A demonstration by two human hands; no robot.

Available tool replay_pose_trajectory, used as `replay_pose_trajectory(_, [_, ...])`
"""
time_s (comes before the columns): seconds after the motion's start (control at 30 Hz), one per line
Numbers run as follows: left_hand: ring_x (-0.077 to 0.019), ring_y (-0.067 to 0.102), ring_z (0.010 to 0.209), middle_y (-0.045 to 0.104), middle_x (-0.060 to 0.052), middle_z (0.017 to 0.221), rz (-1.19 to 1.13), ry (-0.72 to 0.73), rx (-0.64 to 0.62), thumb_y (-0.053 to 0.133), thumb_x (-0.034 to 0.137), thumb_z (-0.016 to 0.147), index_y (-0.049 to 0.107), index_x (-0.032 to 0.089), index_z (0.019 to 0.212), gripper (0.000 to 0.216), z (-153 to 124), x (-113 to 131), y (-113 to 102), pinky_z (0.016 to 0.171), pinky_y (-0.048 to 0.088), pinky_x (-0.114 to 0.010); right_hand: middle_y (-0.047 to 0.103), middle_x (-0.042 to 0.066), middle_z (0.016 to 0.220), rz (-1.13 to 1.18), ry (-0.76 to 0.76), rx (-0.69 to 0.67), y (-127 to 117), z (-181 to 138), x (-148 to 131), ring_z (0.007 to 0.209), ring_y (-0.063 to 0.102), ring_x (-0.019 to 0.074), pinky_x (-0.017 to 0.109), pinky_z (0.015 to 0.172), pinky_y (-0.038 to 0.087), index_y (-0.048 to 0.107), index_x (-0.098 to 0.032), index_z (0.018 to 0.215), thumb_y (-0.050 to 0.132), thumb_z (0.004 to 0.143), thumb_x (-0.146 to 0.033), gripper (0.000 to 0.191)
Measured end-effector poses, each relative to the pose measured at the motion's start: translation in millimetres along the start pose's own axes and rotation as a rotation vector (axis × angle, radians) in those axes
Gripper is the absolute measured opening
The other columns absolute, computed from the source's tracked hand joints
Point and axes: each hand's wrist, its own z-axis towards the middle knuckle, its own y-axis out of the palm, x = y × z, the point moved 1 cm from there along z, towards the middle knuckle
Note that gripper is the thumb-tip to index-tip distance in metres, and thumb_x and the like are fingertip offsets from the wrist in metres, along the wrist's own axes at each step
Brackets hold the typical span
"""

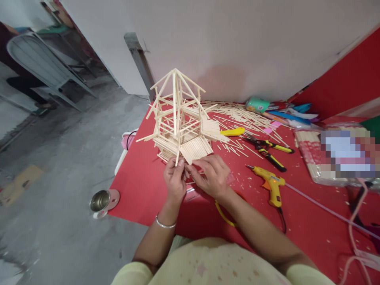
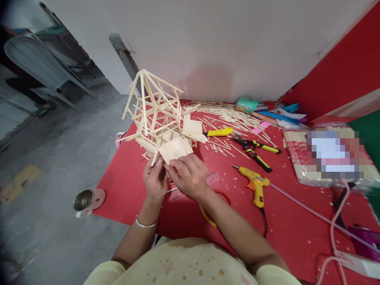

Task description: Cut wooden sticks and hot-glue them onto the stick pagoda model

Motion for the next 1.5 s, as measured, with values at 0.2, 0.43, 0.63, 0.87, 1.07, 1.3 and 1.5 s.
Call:
replay_pose_trajectory(0.2, [-0.0042, 0.046, 0.043, 0.058, 0.005, 0.060, -0.005, -0.001, -0.006, 0.077, 0.035, 0.085, 0.068, 0.017, 0.089, 0.021, -0.4, 0.2, 0.1, 0.042, 0.035, -0.015, 0.072, 0.004, 0.087, -0.008, 0.013, -0.008, 1.6, -2.5, 0.8, 0.079, 0.064, 0.0175, 0.033, 0.075, 0.052, 0.061, -0.022, 0.110, 0.077, 0.085, -0.024, 0.030])
replay_pose_trajectory(0.43, [-0.0045, 0.046, 0.043, 0.057, 0.005, 0.060, -0.004, 0.004, -0.012, 0.076, 0.035, 0.086, 0.068, 0.017, 0.089, 0.020, -0.4, 0.7, 0.3, 0.042, 0.036, -0.015, 0.072, 0.003, 0.086, -0.019, 0.010, -0.018, -0.1, -0.9, 0.4, 0.079, 0.064, 0.0171, 0.032, 0.076, 0.051, 0.060, -0.023, 0.110, 0.076, 0.086, -0.025, 0.029])
replay_pose_trajectory(0.63, [-0.0043, 0.046, 0.043, 0.058, 0.005, 0.060, 0.010, -0.011, 0.003, 0.078, 0.037, 0.084, 0.068, 0.017, 0.090, 0.023, -0.7, 0.3, 0.3, 0.043, 0.036, -0.015, 0.072, 0.004, 0.086, -0.019, 0.003, -0.003, -0.4, 0.4, -0.3, 0.079, 0.063, 0.0174, 0.032, 0.075, 0.052, 0.060, -0.021, 0.109, 0.079, 0.083, -0.024, 0.032])
replay_pose_trajectory(0.87, [-0.0048, 0.047, 0.044, 0.058, 0.005, 0.060, 0.019, -0.023, 0.007, 0.079, 0.039, 0.083, 0.069, 0.018, 0.092, 0.025, -0.6, 0.0, 1.2, 0.045, 0.037, -0.016, 0.071, 0.004, 0.086, -0.021, 0.014, -0.004, 0.0, -0.9, 1.1, 0.079, 0.064, 0.0177, 0.032, 0.075, 0.052, 0.061, -0.022, 0.109, 0.078, 0.085, -0.026, 0.029])
replay_pose_trajectory(1.07, [-0.0043, 0.045, 0.042, 0.058, 0.005, 0.059, 0.013, -0.031, -0.014, 0.078, 0.039, 0.085, 0.067, 0.017, 0.090, 0.024, 0.3, 0.1, 1.7, 0.042, 0.035, -0.017, 0.072, 0.004, 0.087, -0.015, 0.029, -0.014, 0.1, -2.2, 1.5, 0.080, 0.064, 0.0176, 0.032, 0.077, 0.052, 0.062, -0.022, 0.110, 0.078, 0.085, -0.027, 0.030])
replay_pose_trajectory(1.3, [-0.0041, 0.043, 0.039, 0.053, 0.007, 0.053, 0.024, -0.029, 0.000, 0.080, 0.042, 0.083, 0.064, 0.016, 0.082, 0.029, 0.2, 2.1, 4.3, 0.037, 0.032, -0.016, 0.071, 0.005, 0.086, -0.017, 0.034, 0.012, -0.8, 1.1, 0.2, 0.079, 0.063, 0.0178, 0.032, 0.074, 0.052, 0.063, -0.021, 0.107, 0.079, 0.085, -0.027, 0.028])
replay_pose_trajectory(1.5, [-0.0039, 0.044, 0.038, 0.055, 0.007, 0.055, 0.033, -0.037, 0.013, 0.080, 0.044, 0.082, 0.067, 0.016, 0.089, 0.031, 1.1, -0.1, 3.3, 0.037, 0.033, -0.016, 0.071, 0.005, 0.087, -0.002, 0.053, 0.005, -0.4, -1.2, 2.1, 0.080, 0.063, 0.0183, 0.032, 0.075, 0.052, 0.064, -0.021, 0.108, 0.079, 0.084, -0.029, 0.029])
